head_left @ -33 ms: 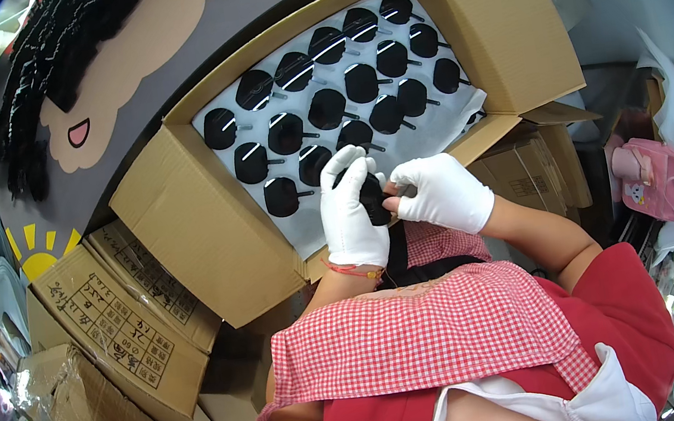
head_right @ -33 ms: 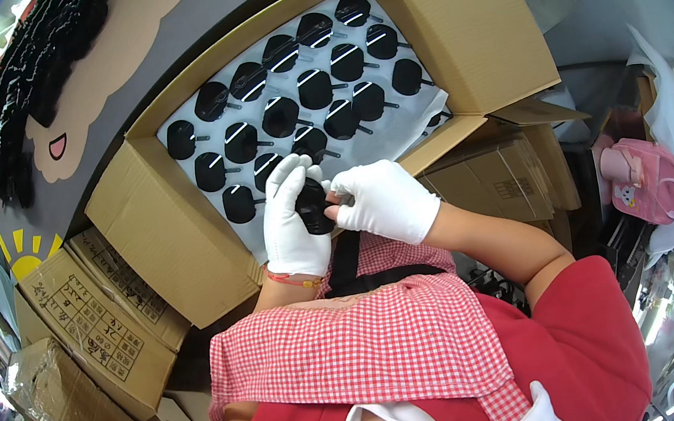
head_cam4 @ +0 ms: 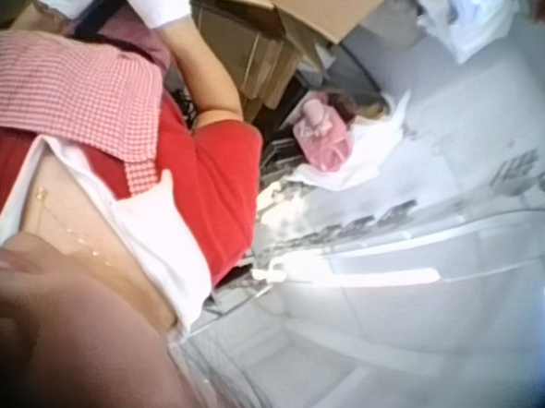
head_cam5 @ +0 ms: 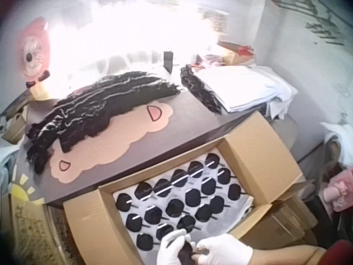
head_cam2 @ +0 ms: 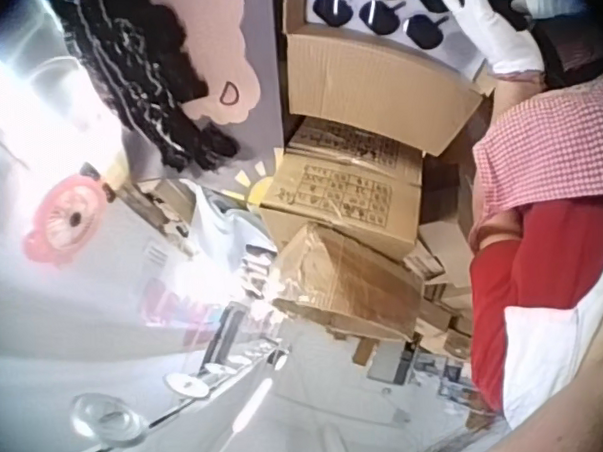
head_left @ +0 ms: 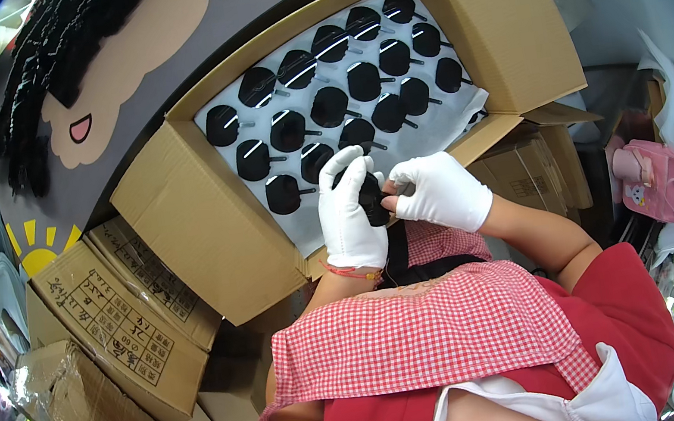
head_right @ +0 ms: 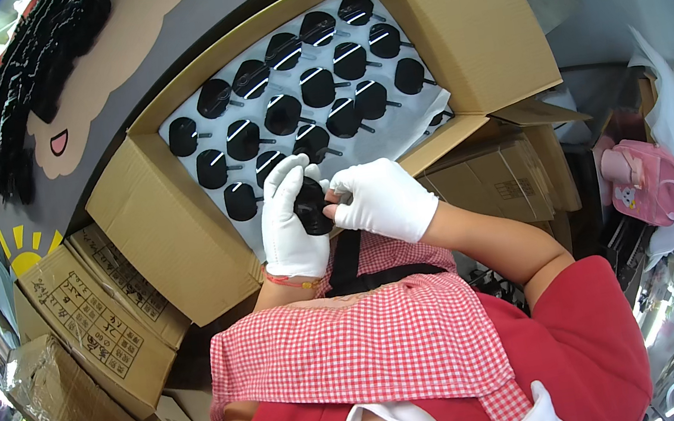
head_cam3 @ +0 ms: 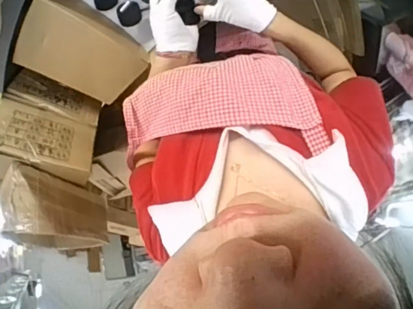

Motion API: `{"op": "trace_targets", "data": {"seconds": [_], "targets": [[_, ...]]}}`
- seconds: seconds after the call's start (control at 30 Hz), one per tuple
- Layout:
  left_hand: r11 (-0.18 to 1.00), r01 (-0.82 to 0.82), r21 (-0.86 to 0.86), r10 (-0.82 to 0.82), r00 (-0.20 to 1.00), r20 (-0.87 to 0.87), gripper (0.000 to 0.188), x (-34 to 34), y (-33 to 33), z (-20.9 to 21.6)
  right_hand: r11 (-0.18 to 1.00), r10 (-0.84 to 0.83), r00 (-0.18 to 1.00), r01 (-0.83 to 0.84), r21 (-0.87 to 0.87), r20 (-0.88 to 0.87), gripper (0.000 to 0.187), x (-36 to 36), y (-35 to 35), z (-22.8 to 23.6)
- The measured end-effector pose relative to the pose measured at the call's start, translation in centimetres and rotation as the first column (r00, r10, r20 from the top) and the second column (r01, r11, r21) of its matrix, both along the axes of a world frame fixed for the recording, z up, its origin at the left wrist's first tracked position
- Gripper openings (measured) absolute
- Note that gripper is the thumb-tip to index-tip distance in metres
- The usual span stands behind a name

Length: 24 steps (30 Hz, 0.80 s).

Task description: The person repeatedly picks up black hair accessories from a pile and places them into a cardboard box lined with white tissue paper. The person arranges the items in rows within the box and occasionally adjusts the tissue paper between placements.

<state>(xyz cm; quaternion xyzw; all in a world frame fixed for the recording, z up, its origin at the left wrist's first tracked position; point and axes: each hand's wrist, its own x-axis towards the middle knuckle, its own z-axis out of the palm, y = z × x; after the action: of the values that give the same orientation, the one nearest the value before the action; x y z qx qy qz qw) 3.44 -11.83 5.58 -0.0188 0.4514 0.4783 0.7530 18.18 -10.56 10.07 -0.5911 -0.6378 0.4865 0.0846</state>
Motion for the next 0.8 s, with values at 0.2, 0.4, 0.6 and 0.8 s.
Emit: {"op": "trace_targets", "data": {"seconds": [0.2, 0.4, 0.6, 0.8], "targets": [[0.998, 0.052, 0.031, -0.043, 0.971, -0.234, 0.051, -5.0, -2.2, 2.3, 0.970, 0.159, 0.983, -0.173, -0.168, -0.094, 0.028, -1.1, 1.7, -2.2], [0.918, -0.387, 0.080, 0.380, 0.920, 0.092, 0.040, -13.8, -2.1, 4.9, 0.968, 0.245, 0.967, -0.247, 0.030, 0.074, 0.022, -4.1, 0.1, -3.8], [0.920, -0.323, 0.220, 0.243, 0.914, 0.326, 0.064, -15.7, -1.6, 4.9, 0.954, 0.174, 0.896, -0.255, 0.154, 0.408, 0.016, 1.7, 0.6, -4.0], [0.927, 0.210, 0.311, -0.137, 0.961, -0.241, 0.073, -11.6, -0.7, 4.8, 0.960, 0.074, 0.837, -0.207, 0.190, 0.542, 0.016, 8.5, 1.7, -3.3]]}}
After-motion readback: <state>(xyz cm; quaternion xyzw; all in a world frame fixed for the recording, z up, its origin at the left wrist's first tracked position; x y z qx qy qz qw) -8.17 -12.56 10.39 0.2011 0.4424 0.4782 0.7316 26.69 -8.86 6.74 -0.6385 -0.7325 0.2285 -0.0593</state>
